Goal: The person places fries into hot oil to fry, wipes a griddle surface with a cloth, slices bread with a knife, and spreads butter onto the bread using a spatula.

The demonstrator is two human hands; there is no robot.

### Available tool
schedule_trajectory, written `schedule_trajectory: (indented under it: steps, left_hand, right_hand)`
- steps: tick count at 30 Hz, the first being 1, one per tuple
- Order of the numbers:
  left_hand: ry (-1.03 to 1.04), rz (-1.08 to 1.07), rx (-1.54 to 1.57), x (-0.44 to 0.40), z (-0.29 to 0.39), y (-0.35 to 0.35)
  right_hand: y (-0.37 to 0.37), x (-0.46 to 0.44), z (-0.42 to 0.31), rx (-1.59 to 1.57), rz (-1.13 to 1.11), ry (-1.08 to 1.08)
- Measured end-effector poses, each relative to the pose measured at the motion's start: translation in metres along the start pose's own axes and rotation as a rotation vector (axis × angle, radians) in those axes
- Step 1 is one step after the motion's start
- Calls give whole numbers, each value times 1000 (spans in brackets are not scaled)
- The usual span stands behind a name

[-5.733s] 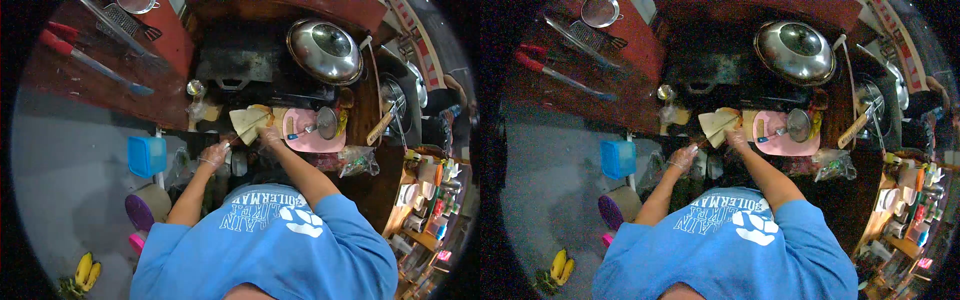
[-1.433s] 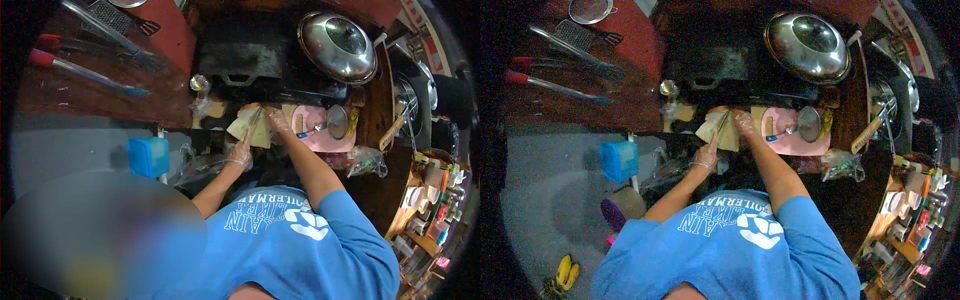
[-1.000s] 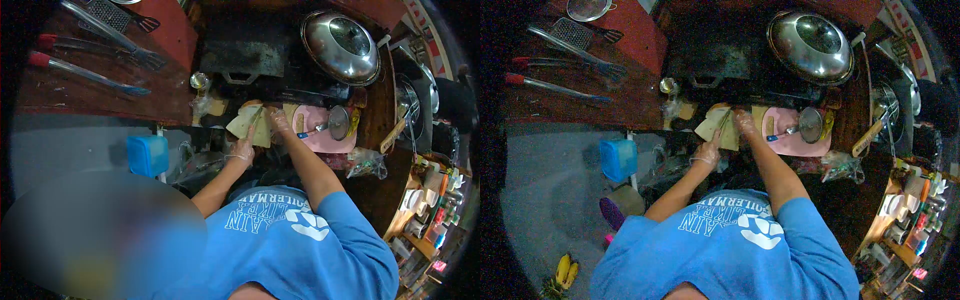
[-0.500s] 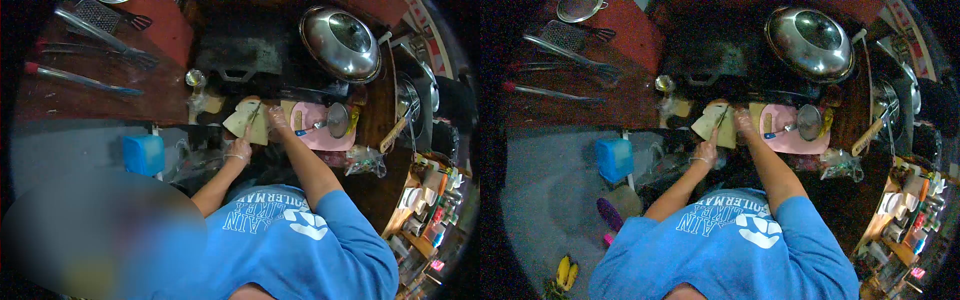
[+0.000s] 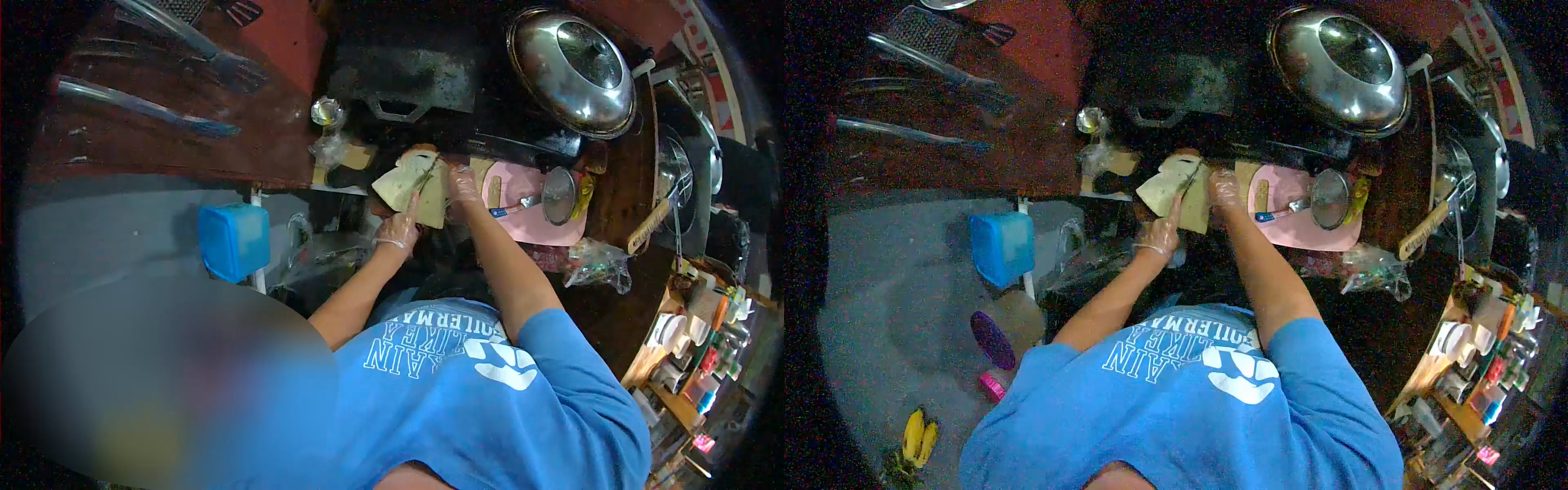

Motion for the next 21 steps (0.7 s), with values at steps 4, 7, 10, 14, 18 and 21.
schedule_trajectory:
  steps: [4, 7, 10, 14, 18, 21]
  left_hand:
    - [24, -23, 22, 3, 1, -4]
    - [40, 39, 97, 3, 0, -3]
    - [83, 114, 87, -5, -9, 10]
    - [-17, -49, -11, 3, 9, -26]
    - [28, 3, -17, 2, 4, -16]
    - [29, 1, 7, 6, 8, -31]
  right_hand:
    - [36, -3, 25, -212, 239, -100]
    - [14, 8, 19, -165, 205, -140]
    - [-47, 24, 9, -77, 195, -226]
    - [-81, 41, 4, -1, 185, -294]
    - [-53, 32, 3, 0, 102, -228]
    - [-26, 23, 12, -25, 37, -157]
Point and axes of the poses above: each hand's wrist, its own x-axis away from the middle knuckle, its own y-axis out of the palm, z = x × y, the point moved 3 cm from there along -x, towards the middle knuckle, and after that the axes turned 3 degrees about y, right-handed, at the moved point
